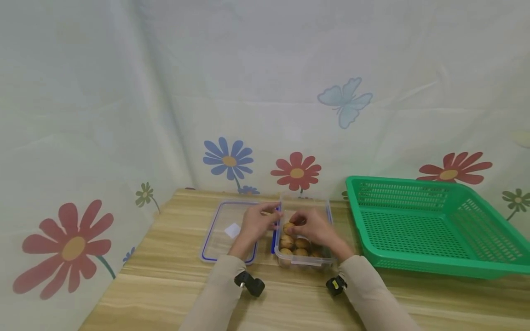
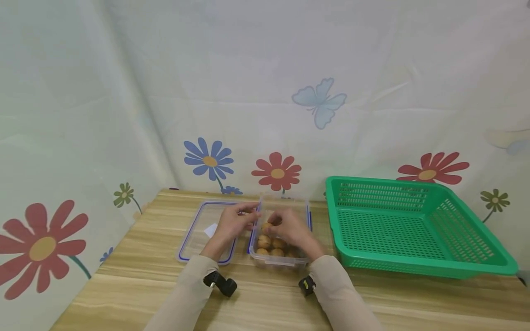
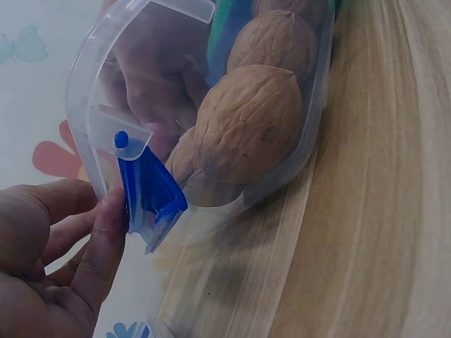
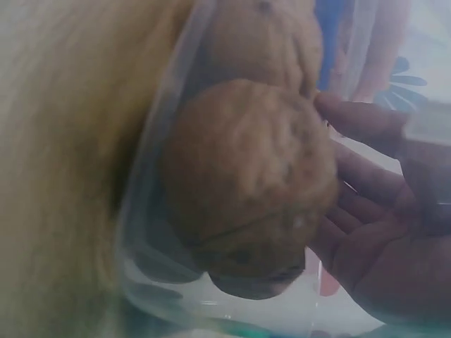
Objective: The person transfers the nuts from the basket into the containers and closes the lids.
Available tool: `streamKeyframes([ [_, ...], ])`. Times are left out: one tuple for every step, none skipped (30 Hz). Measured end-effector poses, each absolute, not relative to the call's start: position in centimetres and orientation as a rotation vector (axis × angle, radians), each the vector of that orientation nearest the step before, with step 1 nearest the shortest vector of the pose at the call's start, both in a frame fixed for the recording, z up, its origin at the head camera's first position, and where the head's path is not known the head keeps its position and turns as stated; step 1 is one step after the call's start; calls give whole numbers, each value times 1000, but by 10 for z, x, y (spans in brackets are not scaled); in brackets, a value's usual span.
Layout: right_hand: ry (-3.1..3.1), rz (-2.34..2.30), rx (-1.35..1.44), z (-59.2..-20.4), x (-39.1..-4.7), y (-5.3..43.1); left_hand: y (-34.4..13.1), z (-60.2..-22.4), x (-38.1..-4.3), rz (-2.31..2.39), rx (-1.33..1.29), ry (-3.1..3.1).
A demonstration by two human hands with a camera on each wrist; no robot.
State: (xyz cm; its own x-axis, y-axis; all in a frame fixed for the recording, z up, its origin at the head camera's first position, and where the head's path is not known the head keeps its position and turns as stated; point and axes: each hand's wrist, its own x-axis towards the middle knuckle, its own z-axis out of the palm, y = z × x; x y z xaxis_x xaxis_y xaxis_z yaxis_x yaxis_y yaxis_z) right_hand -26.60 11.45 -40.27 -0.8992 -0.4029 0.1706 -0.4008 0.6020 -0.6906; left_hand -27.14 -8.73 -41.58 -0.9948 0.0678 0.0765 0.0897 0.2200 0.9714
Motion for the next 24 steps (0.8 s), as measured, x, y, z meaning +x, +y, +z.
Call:
streamKeyframes([
  [2808,-1213,-693,-404,-266,114,-87,-416,-272,-1941,-158,-2441],
  [2807,-1214,-687,-405,-267,113,-87,-416,-272,-1937,-159,-2444],
  [2806,-1216,-686,-406,-268,113,-88,-417,-272,-1932,-161,-2446],
  [2804,-1216,-682,-407,-268,113,-88,-417,-272,-1929,-164,-2447],
  [2801,-1216,-671,-408,-268,112,-88,-418,-273,-1928,-167,-2448],
  [2798,-1215,-658,-408,-269,112,-88,-418,-273,-1927,-170,-2448],
  [2797,-1208,-661,-408,-269,112,-88,-418,-273,-1927,-172,-2447],
  [2796,-1201,-661,-408,-269,112,-88,-418,-273,-1927,-174,-2446],
  [2798,-1191,-662,-408,-269,112,-88,-418,-273,-1928,-174,-2445],
  [2800,-1180,-661,-408,-269,112,-88,-418,-273,-1928,-174,-2444],
  [2805,-1168,-667,-408,-268,111,-88,-418,-273,-1930,-174,-2443],
  [2809,-1157,-672,-408,-268,111,-88,-418,-273,-1930,-177,-2443],
  [2810,-1148,-673,-407,-268,111,-88,-418,-273,-1931,-177,-2442],
  [2810,-1144,-670,-407,-268,111,-88,-418,-273,-1931,-178,-2442],
  [2811,-1139,-672,-407,-268,111,-88,-418,-273,-1934,-176,-2441],
  [2812,-1134,-674,-407,-268,111,-88,-418,-273,-1938,-180,-2439],
  [2813,-1133,-676,-407,-268,111,-88,-418,-273,-1939,-180,-2438],
  [2811,-1134,-671,-407,-268,111,-88,-418,-272,-1943,-182,-2437],
  [2810,-1135,-670,-407,-268,111,-88,-418,-272,-1946,-178,-2437],
  [2813,-1134,-675,-407,-268,111,-88,-418,-271,-1947,-179,-2438],
  [2813,-1139,-667,-407,-267,111,-88,-417,-271,-1948,-176,-2442],
  [2816,-1144,-662,-407,-267,111,-88,-416,-270,-1944,-177,-2447],
  [2819,-1150,-653,-406,-267,111,-88,-416,-270,-1941,-172,-2454],
  [2823,-1154,-648,-406,-266,111,-89,-415,-269,-1944,-170,-2457],
])
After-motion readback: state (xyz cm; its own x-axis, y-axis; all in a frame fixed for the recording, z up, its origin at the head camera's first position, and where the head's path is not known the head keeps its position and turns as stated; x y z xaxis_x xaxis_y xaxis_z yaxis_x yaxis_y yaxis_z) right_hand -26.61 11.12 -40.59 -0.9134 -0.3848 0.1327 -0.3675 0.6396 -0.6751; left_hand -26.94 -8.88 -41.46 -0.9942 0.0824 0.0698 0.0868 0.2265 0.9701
